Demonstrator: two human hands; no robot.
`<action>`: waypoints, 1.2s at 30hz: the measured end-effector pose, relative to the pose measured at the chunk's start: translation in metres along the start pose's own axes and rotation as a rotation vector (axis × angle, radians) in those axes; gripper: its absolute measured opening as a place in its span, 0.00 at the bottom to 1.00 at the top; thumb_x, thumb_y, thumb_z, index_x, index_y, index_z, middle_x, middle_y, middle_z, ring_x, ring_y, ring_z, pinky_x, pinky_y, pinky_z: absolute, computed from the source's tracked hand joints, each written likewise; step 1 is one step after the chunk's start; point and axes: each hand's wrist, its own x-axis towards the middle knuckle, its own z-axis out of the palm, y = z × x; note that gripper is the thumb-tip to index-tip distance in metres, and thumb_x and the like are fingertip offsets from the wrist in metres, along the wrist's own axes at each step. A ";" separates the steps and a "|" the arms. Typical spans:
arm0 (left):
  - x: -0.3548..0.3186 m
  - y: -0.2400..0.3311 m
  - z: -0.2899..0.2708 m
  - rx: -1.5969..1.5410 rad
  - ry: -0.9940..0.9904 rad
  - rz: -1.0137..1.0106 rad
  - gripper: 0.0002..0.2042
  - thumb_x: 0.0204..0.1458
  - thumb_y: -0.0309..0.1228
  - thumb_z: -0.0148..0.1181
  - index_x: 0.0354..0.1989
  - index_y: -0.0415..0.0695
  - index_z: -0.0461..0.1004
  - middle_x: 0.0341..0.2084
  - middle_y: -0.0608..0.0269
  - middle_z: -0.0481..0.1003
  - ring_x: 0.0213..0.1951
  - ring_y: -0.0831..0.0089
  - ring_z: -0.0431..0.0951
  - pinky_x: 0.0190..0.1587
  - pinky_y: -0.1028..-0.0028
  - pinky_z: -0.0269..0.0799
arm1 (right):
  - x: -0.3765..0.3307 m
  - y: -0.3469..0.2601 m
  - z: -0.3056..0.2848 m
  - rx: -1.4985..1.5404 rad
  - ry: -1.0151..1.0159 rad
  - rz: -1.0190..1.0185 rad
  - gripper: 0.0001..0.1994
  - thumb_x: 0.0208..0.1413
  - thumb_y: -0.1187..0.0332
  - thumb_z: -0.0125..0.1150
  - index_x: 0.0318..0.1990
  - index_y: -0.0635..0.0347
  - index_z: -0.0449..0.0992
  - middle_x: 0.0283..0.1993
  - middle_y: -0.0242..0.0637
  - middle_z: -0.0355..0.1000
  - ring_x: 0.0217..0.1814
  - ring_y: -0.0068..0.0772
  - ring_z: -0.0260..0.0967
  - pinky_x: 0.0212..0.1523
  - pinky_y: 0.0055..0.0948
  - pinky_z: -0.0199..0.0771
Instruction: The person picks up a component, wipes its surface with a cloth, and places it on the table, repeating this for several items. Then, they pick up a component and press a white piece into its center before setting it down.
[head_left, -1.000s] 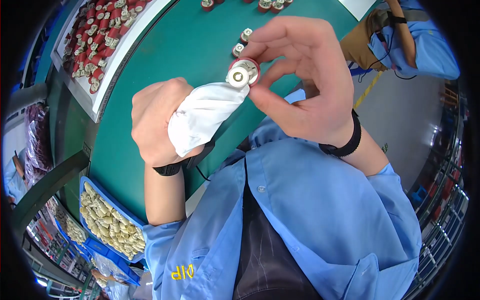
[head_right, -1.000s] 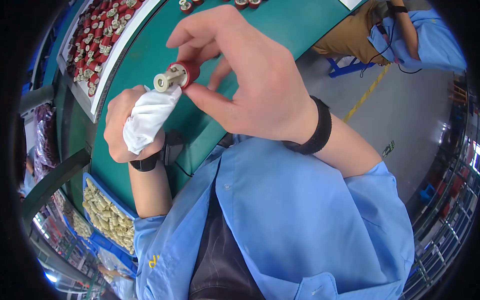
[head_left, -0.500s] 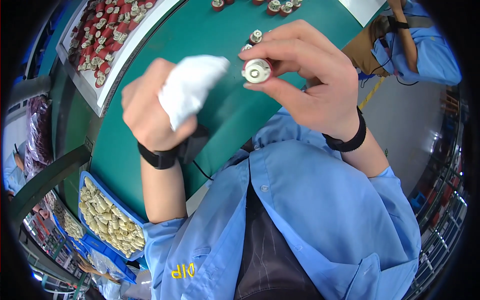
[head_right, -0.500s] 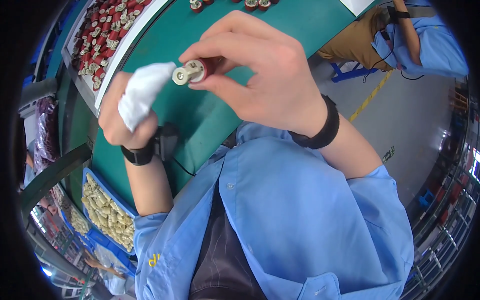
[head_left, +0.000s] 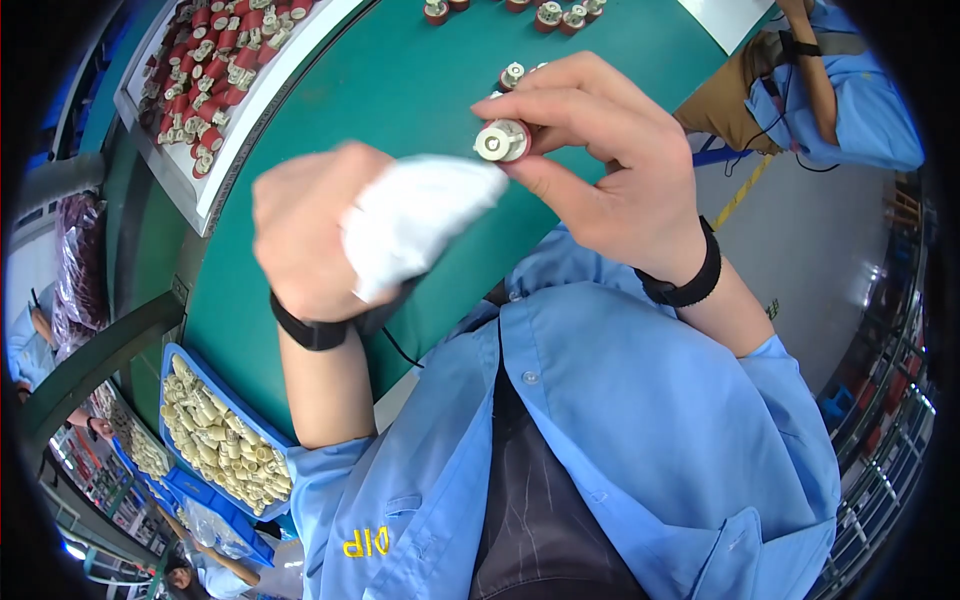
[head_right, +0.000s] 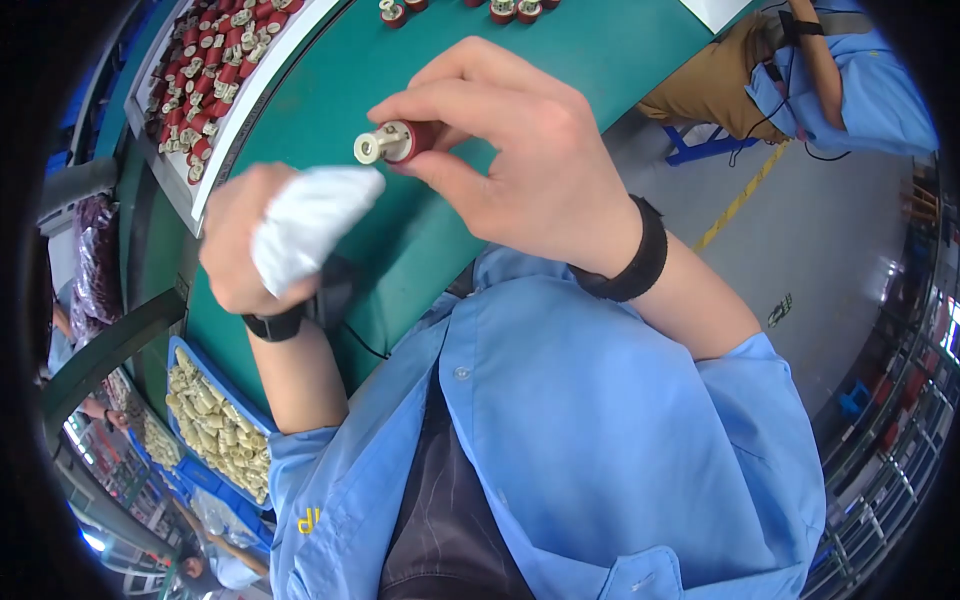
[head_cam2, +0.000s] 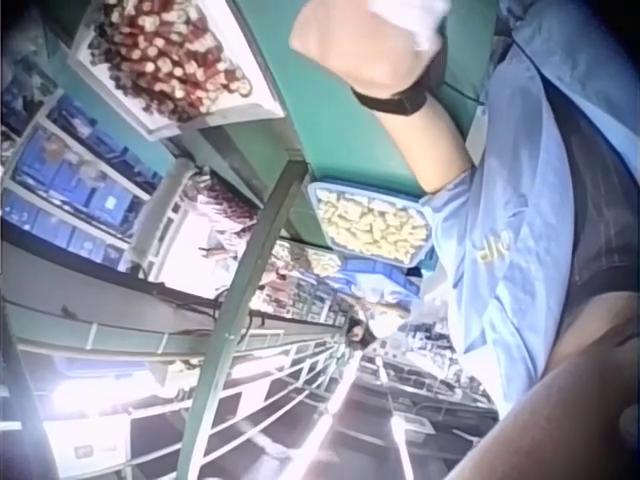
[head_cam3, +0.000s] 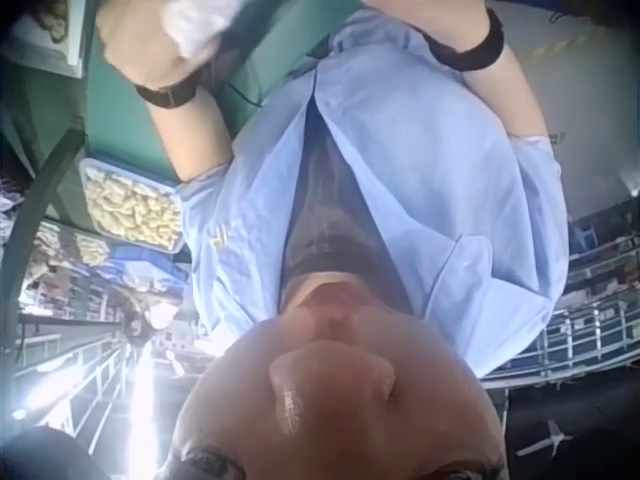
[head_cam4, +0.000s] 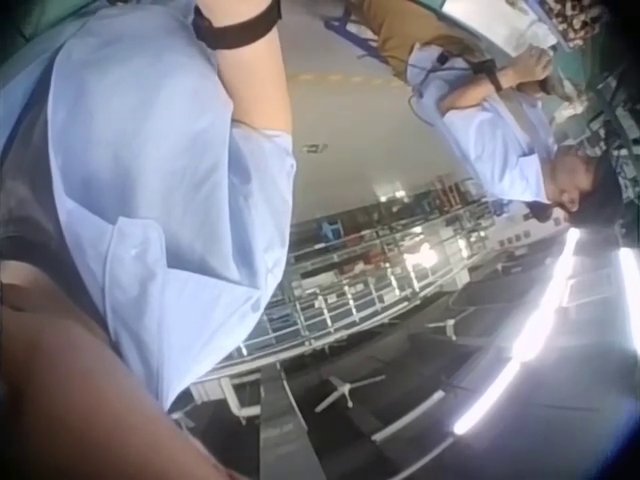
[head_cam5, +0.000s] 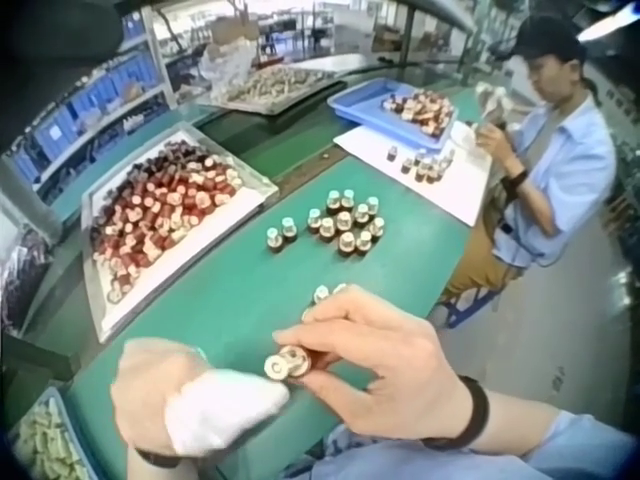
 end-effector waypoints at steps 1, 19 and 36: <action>-0.001 -0.001 0.000 0.001 -0.001 -0.001 0.09 0.34 0.25 0.69 0.25 0.38 0.76 0.19 0.57 0.72 0.17 0.63 0.74 0.19 0.70 0.65 | -0.001 0.000 0.001 0.003 -0.002 0.008 0.18 0.49 0.88 0.66 0.50 0.68 0.80 0.49 0.43 0.72 0.47 0.32 0.78 0.43 0.24 0.84; -0.001 0.007 0.001 0.049 -0.051 0.026 0.11 0.32 0.23 0.69 0.25 0.34 0.76 0.18 0.59 0.70 0.16 0.65 0.71 0.18 0.71 0.63 | 0.000 -0.004 -0.005 -0.043 -0.050 -0.048 0.21 0.49 0.88 0.64 0.53 0.67 0.80 0.49 0.43 0.73 0.45 0.30 0.76 0.43 0.23 0.80; 0.001 0.032 0.004 -0.059 0.041 -0.005 0.17 0.26 0.34 0.69 0.22 0.34 0.74 0.15 0.60 0.68 0.14 0.65 0.69 0.18 0.72 0.61 | 0.001 -0.018 -0.001 0.027 0.035 -0.108 0.20 0.54 0.82 0.63 0.56 0.71 0.76 0.48 0.45 0.74 0.39 0.27 0.74 0.36 0.22 0.75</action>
